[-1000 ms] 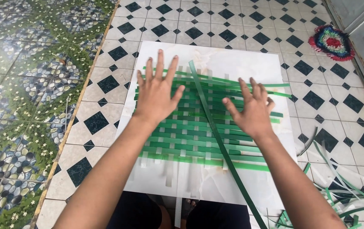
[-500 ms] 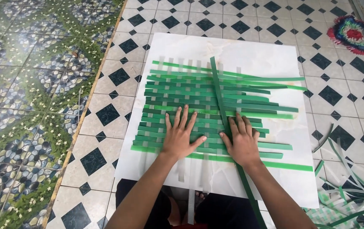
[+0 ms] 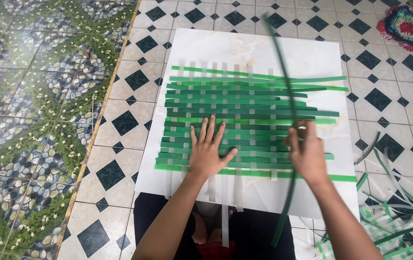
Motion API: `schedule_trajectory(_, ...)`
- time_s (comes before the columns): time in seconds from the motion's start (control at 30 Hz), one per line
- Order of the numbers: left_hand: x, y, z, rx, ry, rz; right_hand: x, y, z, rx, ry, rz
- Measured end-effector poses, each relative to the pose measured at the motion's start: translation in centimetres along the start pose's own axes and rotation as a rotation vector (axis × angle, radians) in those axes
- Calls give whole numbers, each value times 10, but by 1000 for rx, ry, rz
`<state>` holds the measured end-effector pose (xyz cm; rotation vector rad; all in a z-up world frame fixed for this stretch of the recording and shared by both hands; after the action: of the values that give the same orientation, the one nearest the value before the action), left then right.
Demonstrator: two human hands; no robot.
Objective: The person is weaving green and white plastic strips together on a white board to create a woven mat or bag component.
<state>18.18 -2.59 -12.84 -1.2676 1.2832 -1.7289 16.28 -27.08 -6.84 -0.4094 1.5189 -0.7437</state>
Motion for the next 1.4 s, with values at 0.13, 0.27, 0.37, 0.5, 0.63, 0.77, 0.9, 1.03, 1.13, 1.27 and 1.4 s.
schedule_trajectory(0.13, -10, 23, 3, 190, 69, 151, 23, -65, -11, 109, 63, -143)
schedule_trajectory(0.27, -9, 24, 2, 183, 67, 140, 52, -85, -35, 58, 343, -135)
schedule_trajectory(0.37, -10, 23, 5, 205, 67, 169, 100, -68, -42, 10, 334, -348)
schedule_trajectory(0.5, -11, 25, 2, 177, 58, 169, 107, -29, -48, -138, 298, -346)
schedule_trajectory(0.63, -11, 24, 2, 210, 75, 157, 122, 8, -35, -177, 201, -315)
schedule_trajectory(0.77, -11, 21, 1, 203, 78, 130, 92, 20, -41, -233, 263, -286)
schedule_trajectory(0.9, -15, 20, 3, 224, 92, 126, 64, 15, -61, -358, 317, -339)
schedule_trajectory(1.03, -21, 20, 4, 182, 89, 142, 58, -10, -80, -467, 441, -555)
schedule_trajectory(1.13, -21, 19, 4, 207, 86, 143, 44, -43, -91, -514, 559, -600)
schedule_trajectory(1.27, -21, 19, 1, 215, 88, 147, 117, -91, -120, -383, 574, -511)
schedule_trajectory(1.4, -20, 15, -1, 239, 113, 88, 204, -133, -150, -108, 417, -729)
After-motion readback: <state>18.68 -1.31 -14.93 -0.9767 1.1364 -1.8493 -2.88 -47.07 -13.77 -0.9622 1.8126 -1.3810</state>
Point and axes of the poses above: each hand's wrist, its own z-axis towards the middle knuckle, its own y-axis out of the palm, x = y × z, the point moved 4 cm from there along z, towards the middle knuckle, and after that the axes turned 2 degrees about y, right-handed, at the moved point
